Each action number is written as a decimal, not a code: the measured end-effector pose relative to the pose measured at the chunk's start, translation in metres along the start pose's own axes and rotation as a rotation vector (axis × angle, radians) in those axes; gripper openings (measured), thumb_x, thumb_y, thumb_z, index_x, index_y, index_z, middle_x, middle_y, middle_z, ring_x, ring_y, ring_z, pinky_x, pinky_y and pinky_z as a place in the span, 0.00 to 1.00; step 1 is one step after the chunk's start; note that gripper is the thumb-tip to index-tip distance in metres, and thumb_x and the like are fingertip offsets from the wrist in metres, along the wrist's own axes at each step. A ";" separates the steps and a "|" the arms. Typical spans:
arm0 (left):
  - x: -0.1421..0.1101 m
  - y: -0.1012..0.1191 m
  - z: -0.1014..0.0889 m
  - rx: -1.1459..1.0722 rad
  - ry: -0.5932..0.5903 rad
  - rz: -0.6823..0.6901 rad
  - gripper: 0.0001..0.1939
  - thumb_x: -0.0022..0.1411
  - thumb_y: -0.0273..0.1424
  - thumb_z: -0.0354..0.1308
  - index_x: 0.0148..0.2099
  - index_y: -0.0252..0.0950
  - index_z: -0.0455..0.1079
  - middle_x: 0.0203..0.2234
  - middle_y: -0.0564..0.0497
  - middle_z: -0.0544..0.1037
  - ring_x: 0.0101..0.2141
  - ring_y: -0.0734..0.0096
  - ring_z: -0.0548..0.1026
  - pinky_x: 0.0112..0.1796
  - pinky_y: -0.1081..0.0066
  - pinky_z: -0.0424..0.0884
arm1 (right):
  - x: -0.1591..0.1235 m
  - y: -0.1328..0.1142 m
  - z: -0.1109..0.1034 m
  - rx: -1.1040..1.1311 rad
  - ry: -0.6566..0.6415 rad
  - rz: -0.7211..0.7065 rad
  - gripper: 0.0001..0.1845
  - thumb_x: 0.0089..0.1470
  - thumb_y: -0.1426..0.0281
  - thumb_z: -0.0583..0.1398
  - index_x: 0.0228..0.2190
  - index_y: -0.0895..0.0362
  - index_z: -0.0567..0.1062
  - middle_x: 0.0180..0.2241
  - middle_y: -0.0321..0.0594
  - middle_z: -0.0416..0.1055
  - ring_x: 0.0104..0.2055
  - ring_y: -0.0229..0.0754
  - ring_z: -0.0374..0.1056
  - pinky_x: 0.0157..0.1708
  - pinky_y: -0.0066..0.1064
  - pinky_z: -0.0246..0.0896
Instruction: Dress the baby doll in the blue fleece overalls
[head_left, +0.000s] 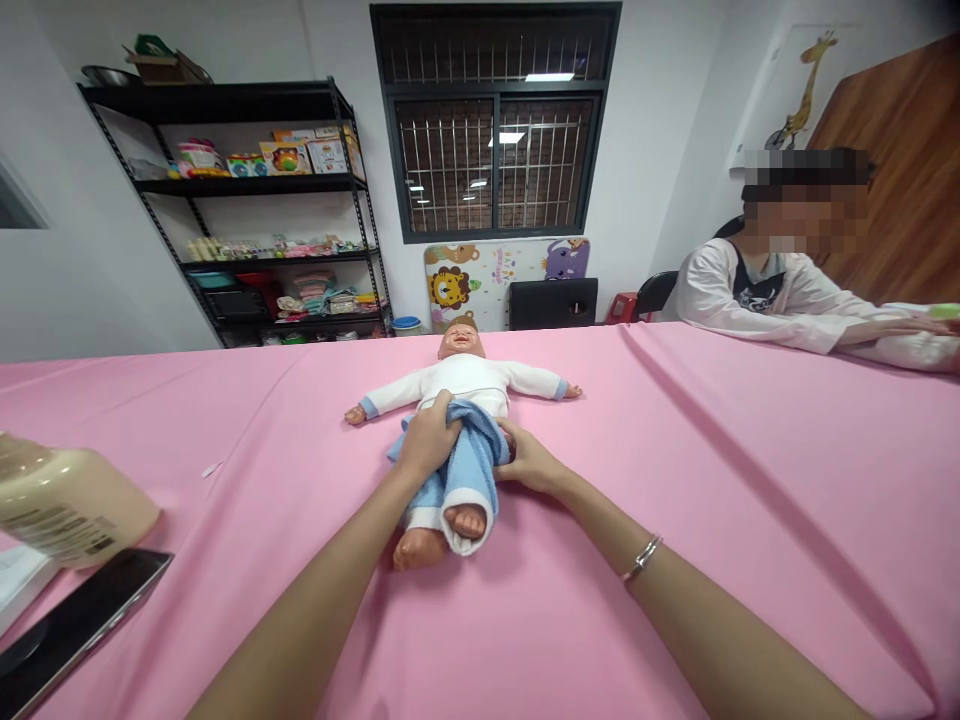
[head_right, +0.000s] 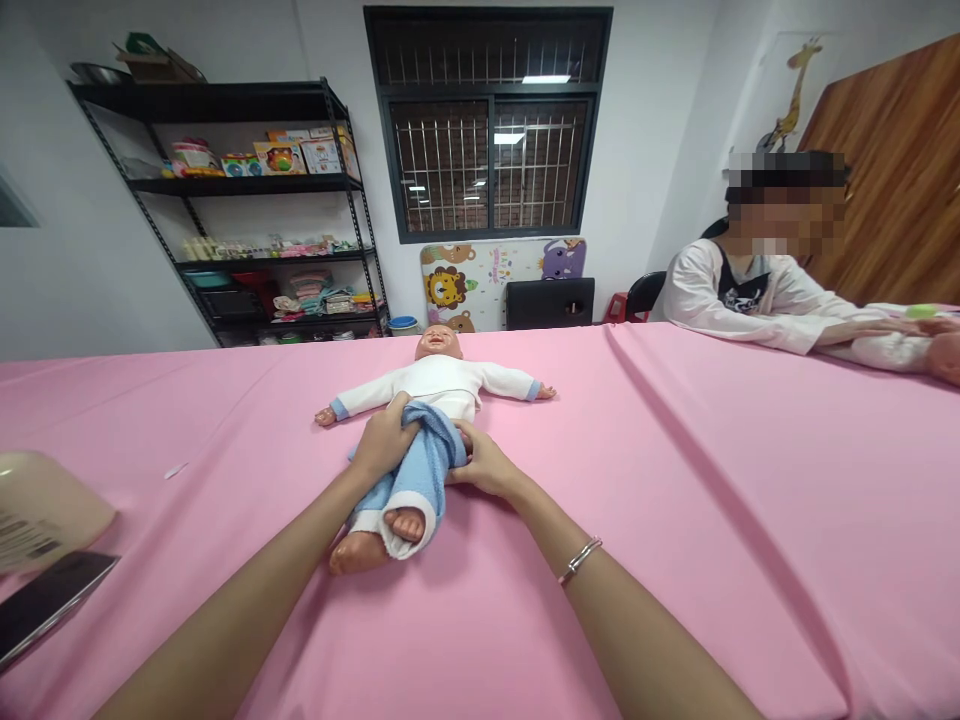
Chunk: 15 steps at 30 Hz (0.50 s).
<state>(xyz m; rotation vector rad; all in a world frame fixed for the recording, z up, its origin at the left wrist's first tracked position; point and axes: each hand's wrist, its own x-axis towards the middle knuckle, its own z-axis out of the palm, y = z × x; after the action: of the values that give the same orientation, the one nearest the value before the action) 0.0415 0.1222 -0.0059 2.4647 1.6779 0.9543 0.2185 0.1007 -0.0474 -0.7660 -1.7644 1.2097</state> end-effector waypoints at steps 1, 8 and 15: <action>0.000 0.000 -0.001 -0.029 0.004 0.008 0.03 0.57 0.27 0.49 0.36 0.38 0.59 0.27 0.51 0.71 0.32 0.62 0.71 0.30 0.70 0.60 | 0.001 0.002 0.002 -0.002 0.036 -0.012 0.39 0.35 0.70 0.66 0.51 0.57 0.61 0.43 0.40 0.67 0.45 0.43 0.63 0.46 0.33 0.58; -0.003 0.002 -0.006 -0.100 -0.033 0.110 0.07 0.57 0.30 0.48 0.38 0.39 0.64 0.31 0.51 0.73 0.34 0.63 0.71 0.34 0.69 0.63 | 0.005 0.004 0.005 -0.143 0.239 -0.099 0.16 0.39 0.73 0.59 0.35 0.61 0.72 0.34 0.38 0.71 0.36 0.41 0.65 0.38 0.31 0.60; 0.001 0.001 -0.004 -0.170 -0.040 0.111 0.08 0.55 0.25 0.43 0.34 0.38 0.63 0.28 0.50 0.72 0.32 0.64 0.69 0.34 0.69 0.63 | 0.004 0.013 0.007 -0.280 0.384 -0.054 0.21 0.38 0.78 0.52 0.37 0.57 0.74 0.34 0.36 0.73 0.37 0.42 0.66 0.39 0.32 0.59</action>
<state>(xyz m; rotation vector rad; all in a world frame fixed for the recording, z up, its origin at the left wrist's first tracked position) 0.0403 0.1214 -0.0014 2.4685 1.3980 1.0050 0.2106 0.1061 -0.0595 -1.0303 -1.6328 0.7259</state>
